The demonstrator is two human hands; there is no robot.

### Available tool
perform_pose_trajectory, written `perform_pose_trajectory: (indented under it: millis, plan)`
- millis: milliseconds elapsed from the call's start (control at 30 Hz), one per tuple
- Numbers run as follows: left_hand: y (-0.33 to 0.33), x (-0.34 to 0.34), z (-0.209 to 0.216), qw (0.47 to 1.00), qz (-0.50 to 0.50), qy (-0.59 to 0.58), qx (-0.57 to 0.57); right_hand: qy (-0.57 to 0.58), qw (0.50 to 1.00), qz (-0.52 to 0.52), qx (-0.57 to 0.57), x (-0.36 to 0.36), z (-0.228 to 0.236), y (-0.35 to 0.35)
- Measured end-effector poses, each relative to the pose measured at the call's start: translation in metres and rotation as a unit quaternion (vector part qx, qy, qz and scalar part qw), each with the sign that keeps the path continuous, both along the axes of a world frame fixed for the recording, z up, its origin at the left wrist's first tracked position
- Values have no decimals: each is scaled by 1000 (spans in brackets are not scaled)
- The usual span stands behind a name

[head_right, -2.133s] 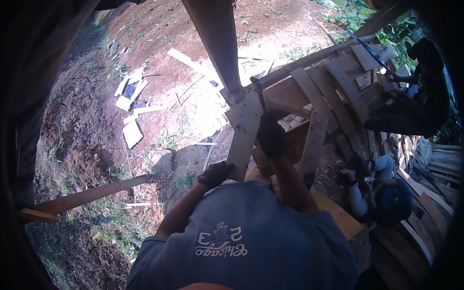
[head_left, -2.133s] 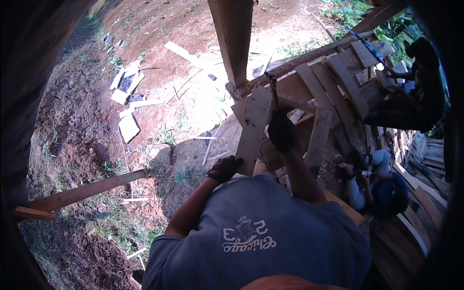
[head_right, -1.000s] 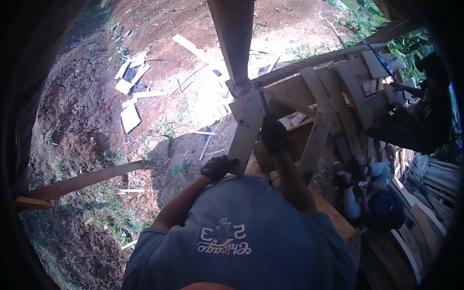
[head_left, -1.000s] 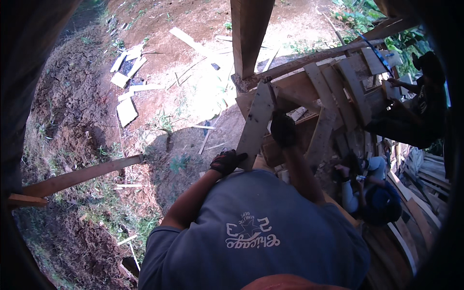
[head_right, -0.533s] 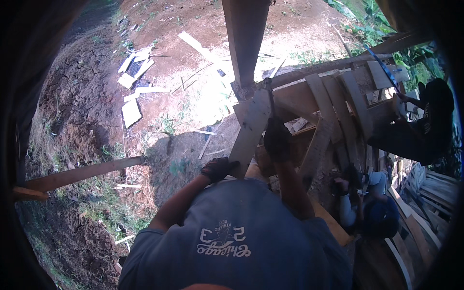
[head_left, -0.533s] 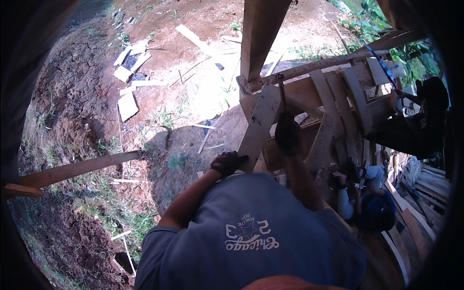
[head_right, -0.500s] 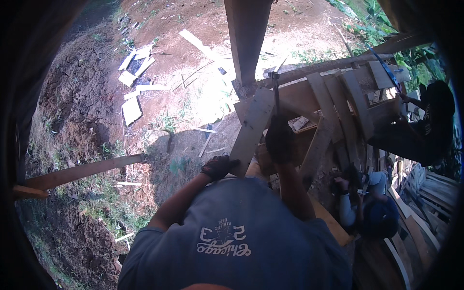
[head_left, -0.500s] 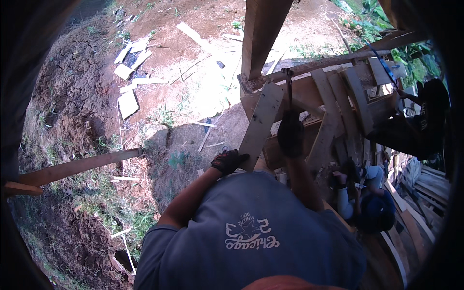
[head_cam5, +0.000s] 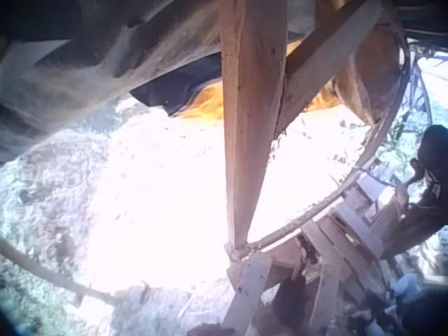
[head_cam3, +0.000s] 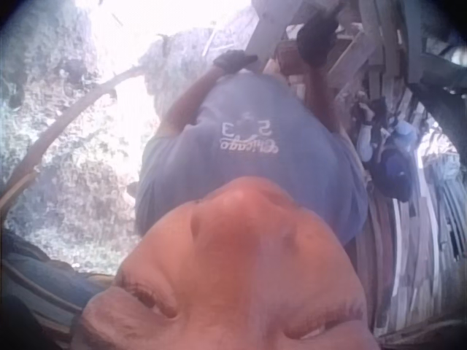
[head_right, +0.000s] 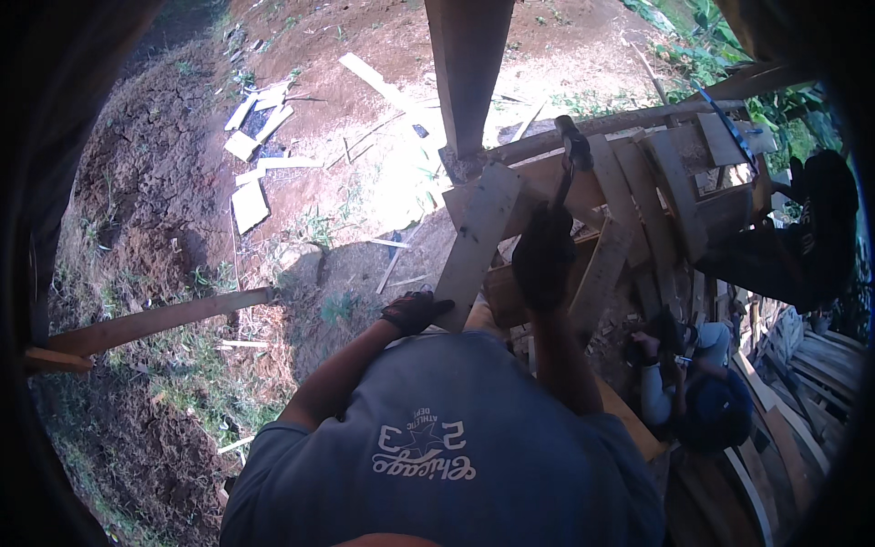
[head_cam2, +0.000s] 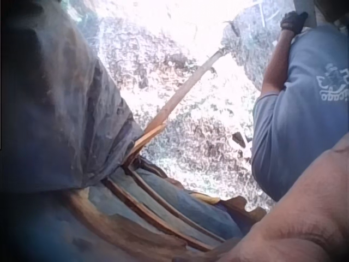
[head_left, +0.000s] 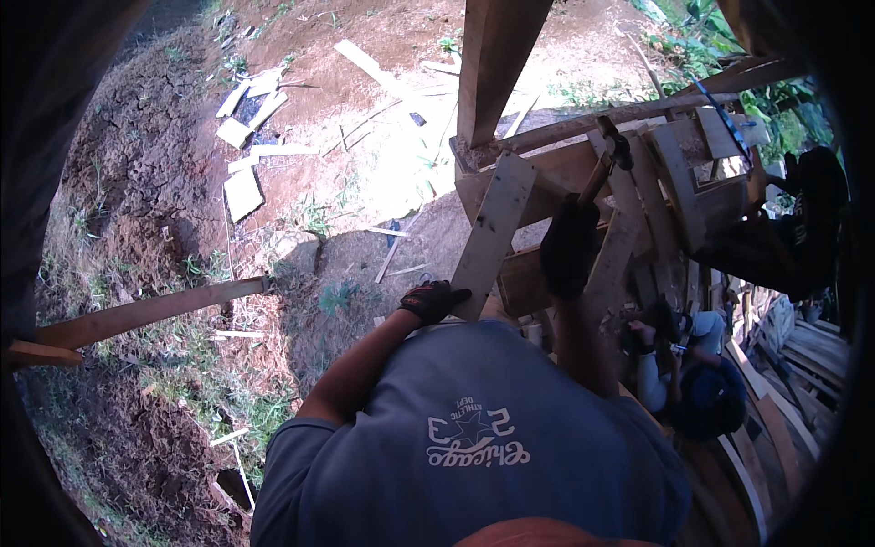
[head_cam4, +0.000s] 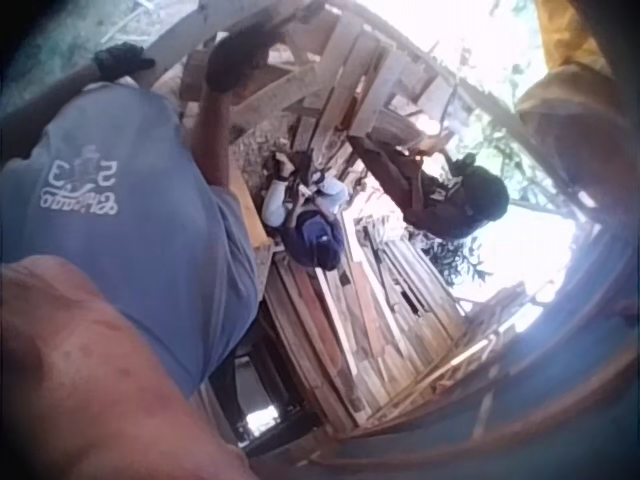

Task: The person assembles a wooden structure by positioning wood slats and securing them with a hammer.

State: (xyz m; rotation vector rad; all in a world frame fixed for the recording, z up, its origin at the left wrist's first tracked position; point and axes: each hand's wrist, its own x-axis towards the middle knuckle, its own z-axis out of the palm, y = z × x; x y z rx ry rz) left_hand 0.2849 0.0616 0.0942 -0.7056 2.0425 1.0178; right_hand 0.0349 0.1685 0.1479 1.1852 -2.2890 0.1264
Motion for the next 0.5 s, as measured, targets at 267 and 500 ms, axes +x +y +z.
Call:
perform_pose_trajectory:
  millis: [267, 500]
  plan:
    - [0, -3, 8, 998, 53, -29, 2, 7, 986, 11, 168, 5, -47, 11]
    - [5, 9, -24, 999, -40, 28, -10, -142, 969, 31, 202, -12, -112, 23]
